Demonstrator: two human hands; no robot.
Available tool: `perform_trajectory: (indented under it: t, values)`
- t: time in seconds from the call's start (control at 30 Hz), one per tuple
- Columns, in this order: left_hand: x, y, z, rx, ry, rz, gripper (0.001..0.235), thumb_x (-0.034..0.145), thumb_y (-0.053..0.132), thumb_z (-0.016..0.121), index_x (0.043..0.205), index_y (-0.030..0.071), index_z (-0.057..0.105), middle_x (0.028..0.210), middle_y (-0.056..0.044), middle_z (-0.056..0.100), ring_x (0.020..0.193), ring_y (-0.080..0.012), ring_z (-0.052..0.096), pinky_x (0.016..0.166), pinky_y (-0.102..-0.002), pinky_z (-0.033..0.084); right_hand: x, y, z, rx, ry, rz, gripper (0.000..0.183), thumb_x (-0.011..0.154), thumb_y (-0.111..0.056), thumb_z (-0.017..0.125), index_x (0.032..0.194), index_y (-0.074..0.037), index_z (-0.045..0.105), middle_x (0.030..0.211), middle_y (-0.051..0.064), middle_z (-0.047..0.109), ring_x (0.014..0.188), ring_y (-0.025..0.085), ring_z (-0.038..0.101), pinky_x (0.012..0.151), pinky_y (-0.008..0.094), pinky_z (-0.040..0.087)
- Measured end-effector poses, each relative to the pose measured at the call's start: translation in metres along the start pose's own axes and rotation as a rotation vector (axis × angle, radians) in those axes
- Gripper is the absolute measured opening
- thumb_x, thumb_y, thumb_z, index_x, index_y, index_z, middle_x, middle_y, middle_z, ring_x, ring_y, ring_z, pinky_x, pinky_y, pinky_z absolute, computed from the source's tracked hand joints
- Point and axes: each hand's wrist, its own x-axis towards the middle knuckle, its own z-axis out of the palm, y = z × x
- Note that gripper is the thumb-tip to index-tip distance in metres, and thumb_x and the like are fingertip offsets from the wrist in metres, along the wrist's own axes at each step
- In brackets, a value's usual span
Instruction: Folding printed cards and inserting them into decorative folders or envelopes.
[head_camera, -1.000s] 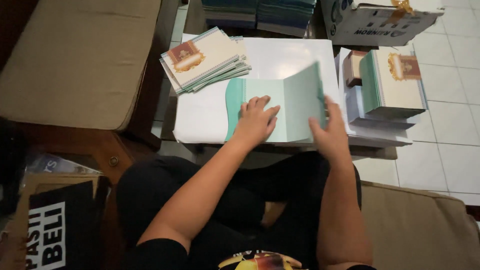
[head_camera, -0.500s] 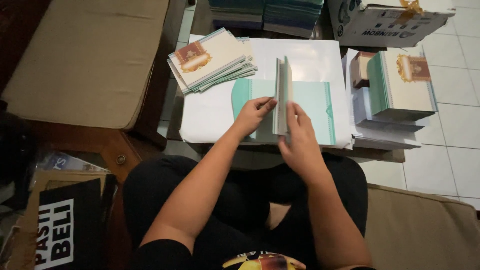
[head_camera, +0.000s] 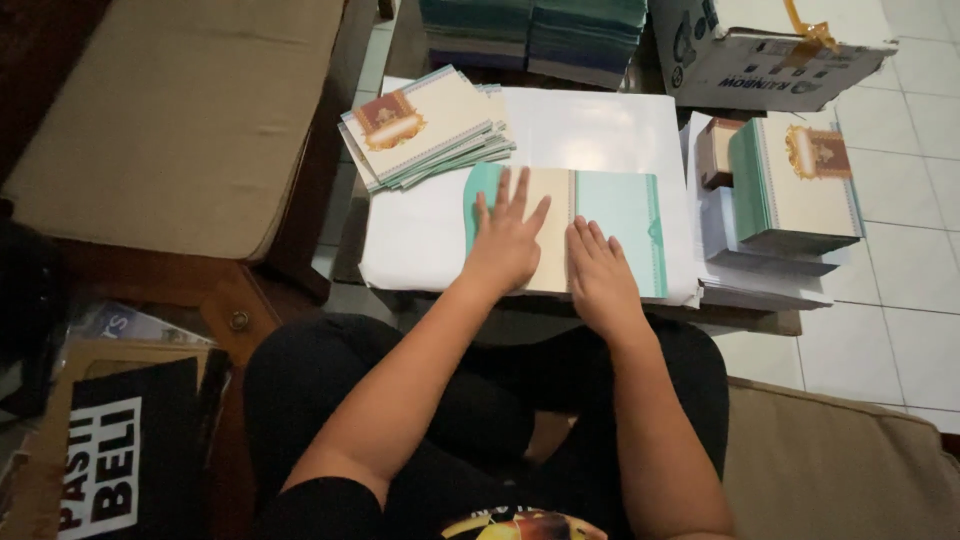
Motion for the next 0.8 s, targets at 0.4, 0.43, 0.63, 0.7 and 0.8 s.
perform_trajectory:
  t: [0.4, 0.43, 0.63, 0.7, 0.8]
  values:
    - [0.012, -0.016, 0.048, 0.113, 0.015, 0.023, 0.059, 0.105, 0.045, 0.032, 0.158, 0.019, 0.042, 0.163, -0.015, 0.04, 0.152, -0.0348, 0.034, 0.121, -0.061, 0.021, 0.098, 0.035, 0.002, 0.006, -0.08, 0.015, 0.061, 0.101, -0.013, 0.039, 0.162, -0.014, 0.038, 0.168, 0.008, 0.034, 0.155, 0.026, 0.03, 0.123, 0.05, 0.024]
    - [0.013, -0.015, 0.045, 0.116, 0.014, 0.026, 0.059, 0.105, 0.045, 0.032, 0.158, 0.019, 0.042, 0.163, -0.015, 0.04, 0.152, -0.0348, 0.034, 0.121, -0.061, 0.021, 0.095, 0.033, 0.005, 0.008, -0.078, 0.018, 0.061, 0.101, -0.013, 0.039, 0.162, -0.014, 0.038, 0.168, 0.008, 0.034, 0.155, 0.026, 0.03, 0.123, 0.05, 0.024]
    - [0.021, -0.007, 0.04, 0.121, -0.141, -0.077, 0.061, 0.107, 0.042, 0.024, 0.162, 0.016, 0.032, 0.168, -0.016, 0.029, 0.155, -0.0354, 0.026, 0.124, -0.058, 0.014, 0.019, 0.007, 0.007, -0.055, -0.068, 0.02, 0.055, 0.106, -0.016, 0.039, 0.16, -0.009, 0.039, 0.167, 0.013, 0.036, 0.154, 0.029, 0.033, 0.122, 0.05, 0.028]
    - [0.02, -0.004, 0.039, 0.136, -0.1, -0.081, 0.061, 0.107, 0.04, 0.028, 0.161, 0.015, 0.035, 0.166, -0.017, 0.033, 0.154, -0.036, 0.029, 0.123, -0.058, 0.019, -0.019, -0.01, -0.004, 0.018, 0.02, -0.026, 0.057, 0.103, -0.009, 0.041, 0.16, -0.005, 0.039, 0.165, 0.017, 0.038, 0.151, 0.034, 0.037, 0.12, 0.052, 0.03]
    - [0.02, -0.005, 0.035, 0.138, -0.088, -0.071, 0.061, 0.107, 0.04, 0.027, 0.161, 0.014, 0.035, 0.166, -0.017, 0.033, 0.154, -0.0364, 0.029, 0.122, -0.058, 0.019, -0.014, -0.004, 0.002, 0.04, 0.022, -0.03, 0.056, 0.102, -0.008, 0.041, 0.159, -0.005, 0.041, 0.165, 0.016, 0.039, 0.15, 0.034, 0.038, 0.119, 0.052, 0.031]
